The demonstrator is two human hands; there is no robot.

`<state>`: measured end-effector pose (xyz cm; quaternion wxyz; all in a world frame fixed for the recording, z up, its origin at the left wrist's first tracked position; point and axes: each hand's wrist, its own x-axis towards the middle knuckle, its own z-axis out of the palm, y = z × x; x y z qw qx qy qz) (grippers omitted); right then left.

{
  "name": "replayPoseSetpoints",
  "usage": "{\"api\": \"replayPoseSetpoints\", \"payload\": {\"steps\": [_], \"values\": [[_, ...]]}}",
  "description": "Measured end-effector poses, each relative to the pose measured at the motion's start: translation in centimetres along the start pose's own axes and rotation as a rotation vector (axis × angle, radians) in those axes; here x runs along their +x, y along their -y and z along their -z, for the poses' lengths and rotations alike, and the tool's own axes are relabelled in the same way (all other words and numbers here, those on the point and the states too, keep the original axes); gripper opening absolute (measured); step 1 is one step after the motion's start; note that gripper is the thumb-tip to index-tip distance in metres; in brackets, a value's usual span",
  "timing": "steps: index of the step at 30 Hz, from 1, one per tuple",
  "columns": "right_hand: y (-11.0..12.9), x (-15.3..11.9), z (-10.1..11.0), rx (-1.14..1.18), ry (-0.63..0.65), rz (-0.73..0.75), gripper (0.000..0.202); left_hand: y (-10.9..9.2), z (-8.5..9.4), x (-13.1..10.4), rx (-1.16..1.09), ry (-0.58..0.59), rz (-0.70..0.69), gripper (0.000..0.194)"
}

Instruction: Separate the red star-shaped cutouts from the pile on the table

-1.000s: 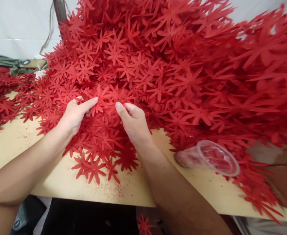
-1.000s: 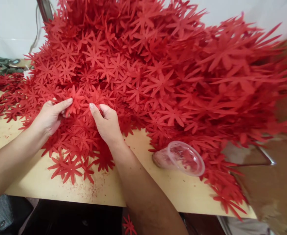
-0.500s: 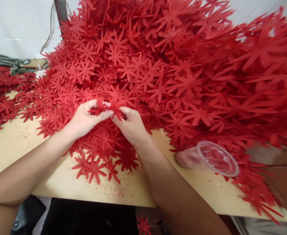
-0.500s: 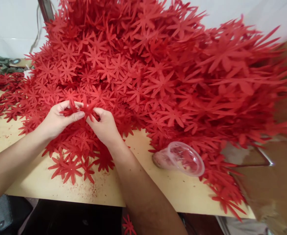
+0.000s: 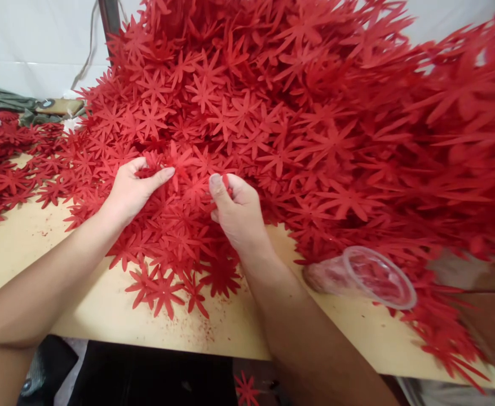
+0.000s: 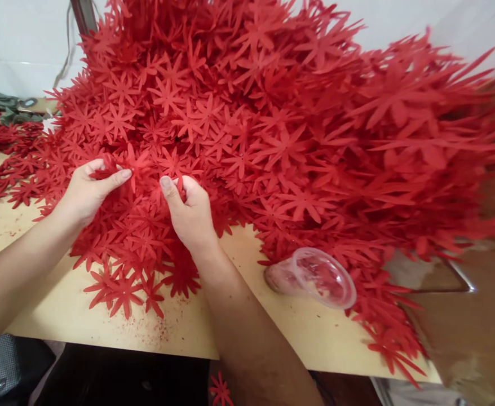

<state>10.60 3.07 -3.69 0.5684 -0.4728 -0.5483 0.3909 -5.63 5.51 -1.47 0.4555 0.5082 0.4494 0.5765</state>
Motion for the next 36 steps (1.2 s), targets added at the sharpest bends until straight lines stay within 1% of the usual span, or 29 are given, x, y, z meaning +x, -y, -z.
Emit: {"api": "replayPoseSetpoints", "payload": {"steps": [3, 6, 7, 9, 11, 13, 14, 16, 18, 19, 20, 22, 24, 25, 26, 27, 29, 30, 31, 33, 34, 36], "values": [[-0.3, 0.1, 0.0, -0.07, -0.07, 0.061, 0.046, -0.1, 0.0, 0.1, 0.167, 0.027, -0.077, 0.023], [-1.1, 0.1, -0.1, -0.206, -0.142, 0.196, 0.042, -0.2, 0.4, 0.3, 0.335, 0.022, -0.208, 0.011], [-1.3, 0.1, -0.2, -0.268, -0.167, 0.25, 0.044, -0.3, 0.5, 0.3, 0.388, 0.02, -0.261, 0.008], [-1.8, 0.0, -0.4, -0.404, -0.21, 0.362, 0.055, -0.4, 0.7, 0.3, 0.487, 0.034, -0.349, 0.004], [-1.9, -0.1, -0.6, -0.526, -0.221, 0.461, 0.06, -0.4, 0.6, 0.2, 0.577, 0.071, -0.393, 0.002], [-1.8, -0.3, -0.8, -0.588, -0.194, 0.525, 0.058, -0.2, 0.4, -0.1, 0.643, 0.118, -0.402, 0.004], [-1.7, -0.4, -0.9, -0.581, -0.162, 0.535, 0.055, -0.2, 0.2, -0.3, 0.656, 0.142, -0.397, 0.006], [-1.6, -0.5, -1.0, -0.502, -0.074, 0.509, 0.043, -0.1, -0.1, -0.6, 0.638, 0.192, -0.373, 0.01], [-1.6, -0.3, -0.8, -0.425, -0.043, 0.445, 0.027, -0.1, -0.4, -0.8, 0.585, 0.237, -0.34, 0.012], [-1.7, -0.2, -0.6, -0.416, -0.069, 0.416, 0.022, -0.1, -0.5, -0.9, 0.56, 0.251, -0.326, 0.013], [-1.7, -0.1, -0.3, -0.433, -0.121, 0.401, 0.019, -0.2, -0.6, -0.9, 0.541, 0.257, -0.315, 0.016], [-1.6, 0.3, 0.4, -0.524, -0.267, 0.421, 0.017, -0.4, -0.7, -0.9, 0.53, 0.244, -0.307, 0.022], [-1.3, 0.4, 0.8, -0.601, -0.381, 0.477, 0.026, -0.5, -0.7, -0.8, 0.559, 0.206, -0.306, 0.027], [-1.1, 0.3, 0.8, -0.618, -0.402, 0.504, 0.033, -0.4, -0.7, -0.8, 0.584, 0.183, -0.303, 0.03], [-1.0, 0.2, 0.6, -0.614, -0.386, 0.525, 0.037, -0.4, -0.8, -0.9, 0.61, 0.161, -0.3, 0.033], [-0.8, 0.0, 0.3, -0.584, -0.339, 0.532, 0.036, -0.3, -0.9, -0.9, 0.631, 0.138, -0.298, 0.037], [-0.6, -0.5, -0.5, -0.467, -0.201, 0.507, 0.032, -0.1, -1.0, -1.1, 0.644, 0.115, -0.3, 0.043], [-0.6, -0.7, -0.9, -0.392, -0.137, 0.475, 0.031, 0.0, -1.1, -1.2, 0.641, 0.123, -0.305, 0.042], [-0.6, -0.9, -1.2, -0.312, -0.091, 0.432, 0.032, 0.0, -1.2, -1.3, 0.632, 0.141, -0.309, 0.04], [-0.7, -0.9, -1.7, -0.152, -0.053, 0.322, 0.035, 0.0, -1.3, -1.5, 0.581, 0.198, -0.279, 0.034], [-0.8, -0.8, -1.7, -0.073, -0.042, 0.271, 0.034, 0.0, -1.4, -1.6, 0.531, 0.235, -0.239, 0.031], [-0.7, -0.6, -1.6, 0.07, -0.015, 0.187, 0.031, -0.2, -1.5, -1.7, 0.397, 0.313, -0.11, 0.026]]}}
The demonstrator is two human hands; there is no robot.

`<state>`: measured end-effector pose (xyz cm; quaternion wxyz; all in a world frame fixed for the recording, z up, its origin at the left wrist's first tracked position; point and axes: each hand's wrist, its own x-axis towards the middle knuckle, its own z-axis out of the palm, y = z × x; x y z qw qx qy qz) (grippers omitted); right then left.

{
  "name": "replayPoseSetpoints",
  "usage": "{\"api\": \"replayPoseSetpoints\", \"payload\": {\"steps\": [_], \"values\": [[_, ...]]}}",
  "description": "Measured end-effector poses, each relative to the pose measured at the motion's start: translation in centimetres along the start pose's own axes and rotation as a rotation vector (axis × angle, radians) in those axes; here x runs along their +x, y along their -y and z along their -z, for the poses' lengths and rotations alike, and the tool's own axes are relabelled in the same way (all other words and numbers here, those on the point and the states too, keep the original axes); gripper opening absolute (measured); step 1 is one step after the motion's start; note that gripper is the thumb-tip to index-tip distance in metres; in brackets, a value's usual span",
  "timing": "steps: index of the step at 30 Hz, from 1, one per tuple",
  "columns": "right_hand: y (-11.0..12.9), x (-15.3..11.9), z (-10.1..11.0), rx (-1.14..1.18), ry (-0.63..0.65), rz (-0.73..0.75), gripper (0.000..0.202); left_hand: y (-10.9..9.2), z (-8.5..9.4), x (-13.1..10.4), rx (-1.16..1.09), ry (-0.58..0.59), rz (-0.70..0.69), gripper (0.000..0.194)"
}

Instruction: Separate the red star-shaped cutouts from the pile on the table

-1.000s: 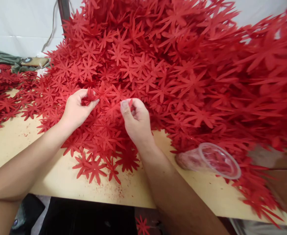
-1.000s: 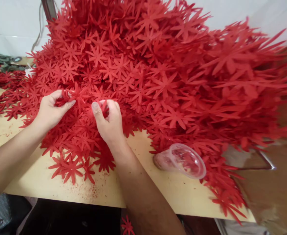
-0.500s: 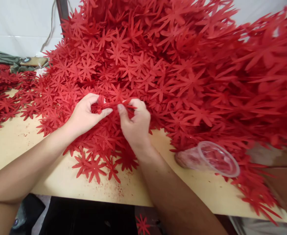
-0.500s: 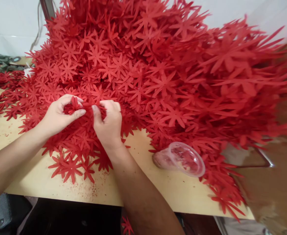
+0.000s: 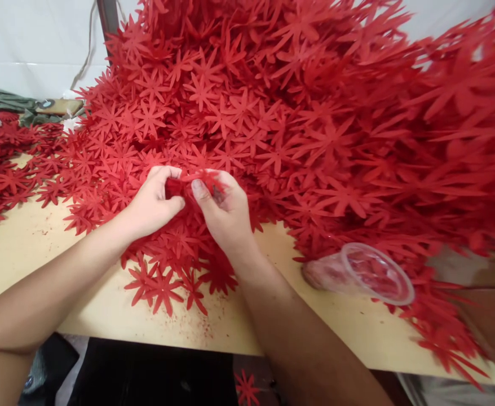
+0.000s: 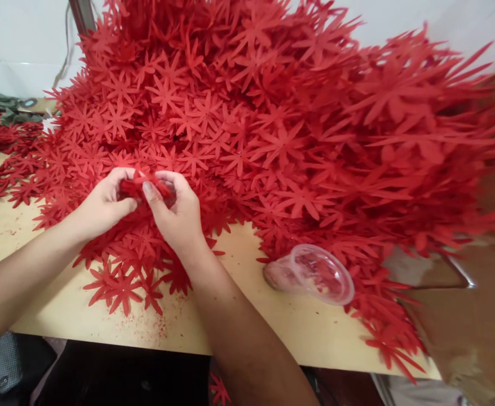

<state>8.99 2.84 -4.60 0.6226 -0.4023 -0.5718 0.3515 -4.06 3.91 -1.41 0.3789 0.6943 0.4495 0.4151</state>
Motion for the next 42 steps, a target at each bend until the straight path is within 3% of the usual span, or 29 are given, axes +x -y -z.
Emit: {"api": "replayPoseSetpoints", "payload": {"steps": [4, 9, 11, 13, 17, 21, 25, 30, 35, 42], "values": [[0.1, 0.4, 0.3, 0.157, 0.053, -0.148, 0.035, -0.4, 0.1, 0.2, -0.229, 0.054, 0.116, 0.011], [0.3, 1.0, 0.6, 0.311, -0.173, -0.371, 0.056, -0.2, 0.4, 0.4, -0.265, -0.014, 0.114, 0.015], [0.6, 1.2, 0.6, 0.386, -0.134, -0.467, 0.06, 0.0, 0.4, 0.4, -0.212, -0.02, 0.111, 0.018], [1.1, 1.0, 0.5, 0.42, -0.013, -0.524, 0.055, 0.0, 0.2, 0.4, -0.185, -0.02, 0.106, 0.02], [1.6, 0.2, -0.2, 0.37, 0.116, -0.47, 0.045, -0.2, -0.4, 0.3, -0.2, -0.031, 0.093, 0.029], [1.2, 0.0, -0.2, 0.347, 0.105, -0.428, 0.044, -0.2, -0.2, 0.5, -0.291, -0.008, 0.135, 0.039], [0.5, 0.8, 0.6, 0.418, 0.015, -0.471, 0.043, 0.0, 0.7, 0.6, -0.399, 0.086, 0.173, 0.034], [0.3, 1.1, 1.0, 0.439, -0.116, -0.412, 0.036, 0.0, 0.8, 0.5, -0.341, -0.017, 0.183, 0.036], [0.4, 0.7, 0.4, 0.385, -0.037, -0.354, 0.037, 0.3, 0.0, 0.5, -0.247, 0.028, 0.119, 0.035], [0.2, 0.5, 0.3, 0.403, -0.016, -0.337, 0.036, 1.0, -0.3, 0.4, -0.29, -0.082, 0.035, 0.029]]}}
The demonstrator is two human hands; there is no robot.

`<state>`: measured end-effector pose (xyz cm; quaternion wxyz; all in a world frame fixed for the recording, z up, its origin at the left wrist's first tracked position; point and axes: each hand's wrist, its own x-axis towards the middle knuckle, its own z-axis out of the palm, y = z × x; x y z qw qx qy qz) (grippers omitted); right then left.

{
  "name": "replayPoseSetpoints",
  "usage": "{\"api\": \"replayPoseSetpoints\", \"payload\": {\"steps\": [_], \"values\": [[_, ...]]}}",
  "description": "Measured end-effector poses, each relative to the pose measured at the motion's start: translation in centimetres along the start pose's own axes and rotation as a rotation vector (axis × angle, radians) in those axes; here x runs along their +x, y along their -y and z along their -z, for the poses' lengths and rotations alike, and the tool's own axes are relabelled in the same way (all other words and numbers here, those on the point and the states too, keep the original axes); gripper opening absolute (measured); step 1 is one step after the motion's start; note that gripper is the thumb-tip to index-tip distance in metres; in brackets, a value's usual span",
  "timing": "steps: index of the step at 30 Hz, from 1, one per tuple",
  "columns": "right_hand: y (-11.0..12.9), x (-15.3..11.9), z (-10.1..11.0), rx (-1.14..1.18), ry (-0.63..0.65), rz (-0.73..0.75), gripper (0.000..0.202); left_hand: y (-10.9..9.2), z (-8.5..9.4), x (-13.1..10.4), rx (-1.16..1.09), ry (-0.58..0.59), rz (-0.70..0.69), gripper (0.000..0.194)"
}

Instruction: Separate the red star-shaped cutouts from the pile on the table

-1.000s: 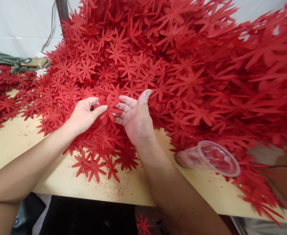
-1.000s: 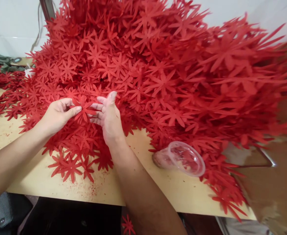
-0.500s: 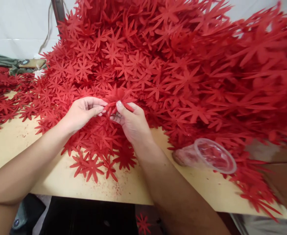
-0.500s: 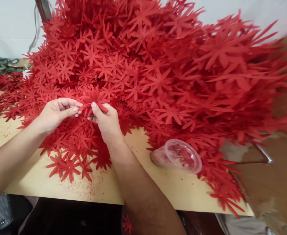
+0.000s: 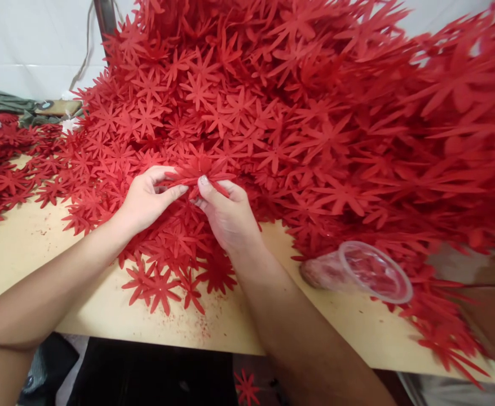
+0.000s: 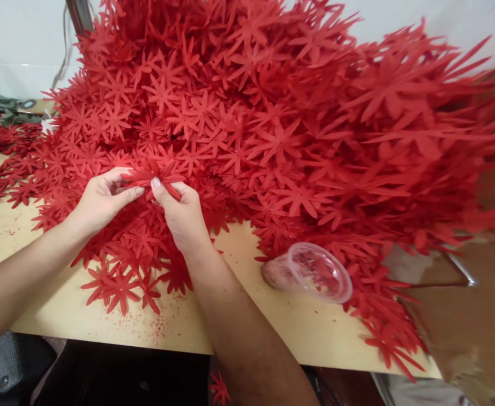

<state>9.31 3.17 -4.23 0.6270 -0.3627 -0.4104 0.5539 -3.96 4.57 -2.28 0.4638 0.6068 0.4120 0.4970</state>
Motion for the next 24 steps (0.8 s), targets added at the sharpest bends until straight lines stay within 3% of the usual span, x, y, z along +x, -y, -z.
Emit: {"api": "replayPoseSetpoints", "payload": {"steps": [5, 12, 24], "values": [[0.1, 0.0, 0.0, -0.003, -0.012, 0.019, 0.032, -0.4, -0.3, 0.1, -0.084, 0.051, 0.045, 0.036], [0.7, 0.5, 0.6, 0.029, -0.162, 0.065, 0.029, -0.9, 0.3, 0.0, 0.005, -0.036, 0.11, 0.012], [0.8, 0.5, 0.7, 0.098, -0.115, 0.071, 0.026, -0.3, 0.8, 0.3, 0.13, -0.063, 0.143, 0.02]]}}
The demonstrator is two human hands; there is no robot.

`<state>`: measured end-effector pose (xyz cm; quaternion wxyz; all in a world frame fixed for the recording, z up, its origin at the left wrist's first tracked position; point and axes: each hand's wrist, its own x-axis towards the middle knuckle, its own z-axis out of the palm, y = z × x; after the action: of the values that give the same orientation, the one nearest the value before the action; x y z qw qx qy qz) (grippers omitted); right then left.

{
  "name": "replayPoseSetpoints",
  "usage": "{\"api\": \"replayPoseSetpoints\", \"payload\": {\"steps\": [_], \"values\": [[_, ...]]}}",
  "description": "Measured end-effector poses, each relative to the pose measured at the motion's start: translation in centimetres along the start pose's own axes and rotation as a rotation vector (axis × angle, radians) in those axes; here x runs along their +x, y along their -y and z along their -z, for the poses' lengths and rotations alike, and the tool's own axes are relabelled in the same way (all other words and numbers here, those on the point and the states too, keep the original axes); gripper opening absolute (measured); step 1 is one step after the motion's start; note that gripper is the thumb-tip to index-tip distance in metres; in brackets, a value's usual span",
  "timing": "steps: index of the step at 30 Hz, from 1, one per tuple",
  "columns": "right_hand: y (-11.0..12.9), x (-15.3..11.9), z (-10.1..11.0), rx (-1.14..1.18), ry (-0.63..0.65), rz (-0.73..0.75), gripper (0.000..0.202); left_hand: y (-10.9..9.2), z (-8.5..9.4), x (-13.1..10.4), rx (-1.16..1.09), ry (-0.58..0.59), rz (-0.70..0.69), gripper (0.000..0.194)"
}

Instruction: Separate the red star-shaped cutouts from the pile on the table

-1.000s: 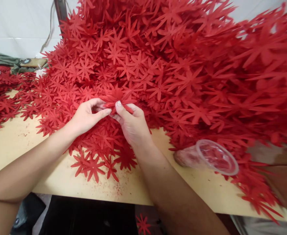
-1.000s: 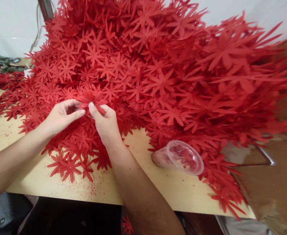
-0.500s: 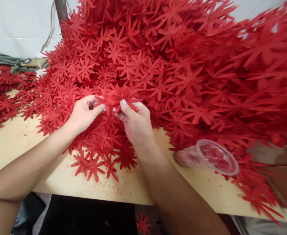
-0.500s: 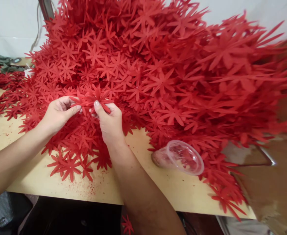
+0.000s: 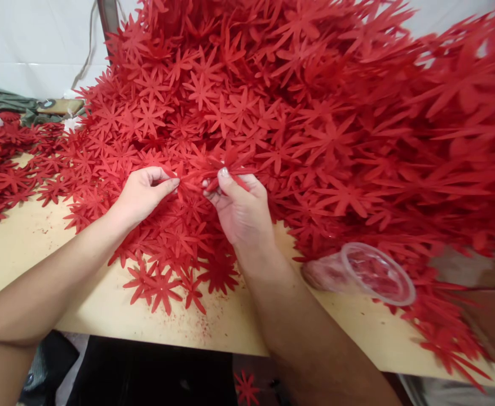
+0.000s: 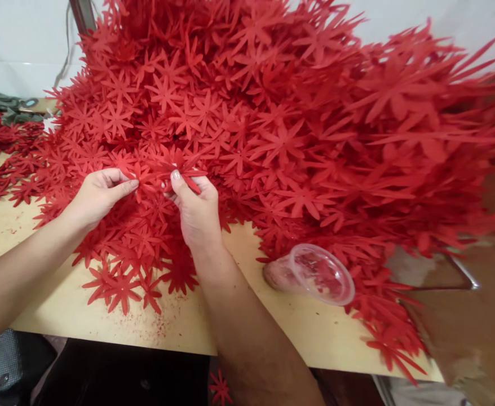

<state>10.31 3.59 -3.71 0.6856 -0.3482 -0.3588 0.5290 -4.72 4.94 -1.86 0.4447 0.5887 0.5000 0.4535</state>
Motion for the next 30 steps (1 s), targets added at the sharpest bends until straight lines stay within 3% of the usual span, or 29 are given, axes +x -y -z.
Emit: {"api": "replayPoseSetpoints", "payload": {"steps": [5, 11, 15, 20, 22, 26, 30], "values": [[0.3, -0.2, -0.1, -0.028, 0.072, 0.05, 0.019, -0.2, 0.2, 0.2, 0.049, 0.017, -0.044, 0.031], [-0.4, -1.1, -0.7, -0.081, 0.195, 0.011, 0.02, 0.2, 0.0, 0.3, -0.013, 0.029, -0.046, 0.043], [-0.6, -0.6, -0.2, -0.114, 0.063, 0.013, 0.019, 0.1, 0.0, 0.2, -0.062, 0.062, -0.029, 0.048], [-0.3, 0.7, 0.8, -0.132, -0.14, 0.084, 0.029, 0.4, 0.8, 0.7, -0.002, -0.036, -0.107, 0.036], [-0.3, 0.6, 0.8, -0.183, -0.128, 0.086, 0.029, 0.5, 1.2, 0.9, 0.134, -0.096, -0.2, 0.029], [-0.3, -0.1, 0.3, -0.356, -0.046, 0.154, 0.031, 0.2, 1.3, 0.4, 0.326, -0.197, -0.367, 0.036], [-0.1, -0.7, 0.0, -0.454, 0.025, 0.202, 0.043, -0.6, 0.4, -0.6, 0.195, -0.022, -0.362, 0.03]]}}
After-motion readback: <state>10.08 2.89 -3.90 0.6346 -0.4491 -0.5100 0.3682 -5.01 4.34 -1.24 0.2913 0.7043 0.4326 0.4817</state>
